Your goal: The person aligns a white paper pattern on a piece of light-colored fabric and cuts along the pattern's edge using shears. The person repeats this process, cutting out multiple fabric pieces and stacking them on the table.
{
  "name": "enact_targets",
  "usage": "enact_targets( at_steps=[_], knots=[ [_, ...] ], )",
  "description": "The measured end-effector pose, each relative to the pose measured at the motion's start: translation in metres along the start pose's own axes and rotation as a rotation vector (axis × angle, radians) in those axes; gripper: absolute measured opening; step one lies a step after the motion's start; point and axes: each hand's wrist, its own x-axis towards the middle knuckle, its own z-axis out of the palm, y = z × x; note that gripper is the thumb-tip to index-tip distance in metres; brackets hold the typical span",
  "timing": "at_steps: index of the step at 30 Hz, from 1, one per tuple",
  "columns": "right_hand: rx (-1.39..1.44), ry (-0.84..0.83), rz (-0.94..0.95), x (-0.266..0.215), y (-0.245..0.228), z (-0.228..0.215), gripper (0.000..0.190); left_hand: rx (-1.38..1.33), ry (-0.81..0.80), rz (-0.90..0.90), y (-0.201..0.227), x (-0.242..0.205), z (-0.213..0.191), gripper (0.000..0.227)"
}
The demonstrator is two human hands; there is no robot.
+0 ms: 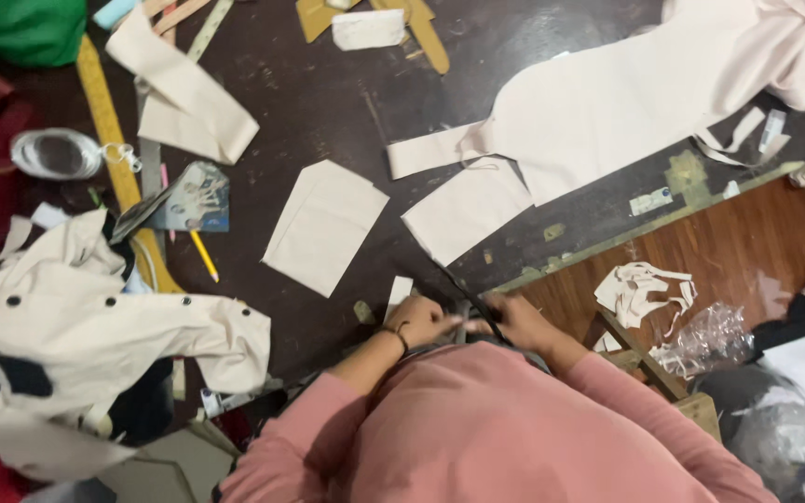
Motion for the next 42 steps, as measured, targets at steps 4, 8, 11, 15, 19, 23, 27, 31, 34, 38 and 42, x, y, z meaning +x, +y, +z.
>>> enact_targets(
  at_steps=[4,8,11,15,19,23,27,31,34,38,42],
  knots=[
    [-0.045,0.034,0.093,-0.03,0.06,0.008,0.053,-0.054,0.522,-0.108,-0.011,0.038,-0.03,0.027],
    [0.051,0.154,0.231,-0.03,0.081,0.008,0.049,0.159,0.826,-0.063,-0.016,0.08,-0.06,0.047],
    [0.097,0.22,0.273,-0.031,0.089,0.002,0.047,0.301,0.757,-0.15,-0.025,0.102,-0.053,0.033],
    [0.085,0.244,0.313,-0.032,0.106,0.003,0.048,-0.003,0.718,-0.008,-0.01,0.081,-0.049,0.014],
    [0.042,0.223,0.314,-0.043,0.107,-0.001,0.05,-0.128,0.711,-0.04,-0.007,0.001,-0.08,0.012],
    [-0.034,0.208,0.255,-0.045,0.091,-0.009,0.05,-0.059,1.018,-0.295,-0.113,-0.064,-0.107,0.025],
    [-0.151,0.23,0.168,-0.028,0.06,-0.021,0.049,0.285,1.304,-0.521,-0.117,-0.108,-0.126,0.068],
    [-0.458,0.199,0.109,0.016,0.082,-0.012,0.062,0.444,1.348,-0.102,-0.103,-0.074,-0.116,0.051],
    [-0.596,0.146,-0.007,0.052,0.057,-0.005,0.065,0.237,1.25,0.167,-0.071,-0.043,-0.091,0.043],
    [-0.6,0.062,-0.1,0.105,-0.011,0.02,0.067,0.122,1.071,0.297,0.002,-0.04,-0.062,0.027],
    [-0.493,0.248,-0.344,0.137,-0.064,0.051,0.044,0.15,1.021,0.433,0.045,-0.05,-0.055,0.025]
  ],
)
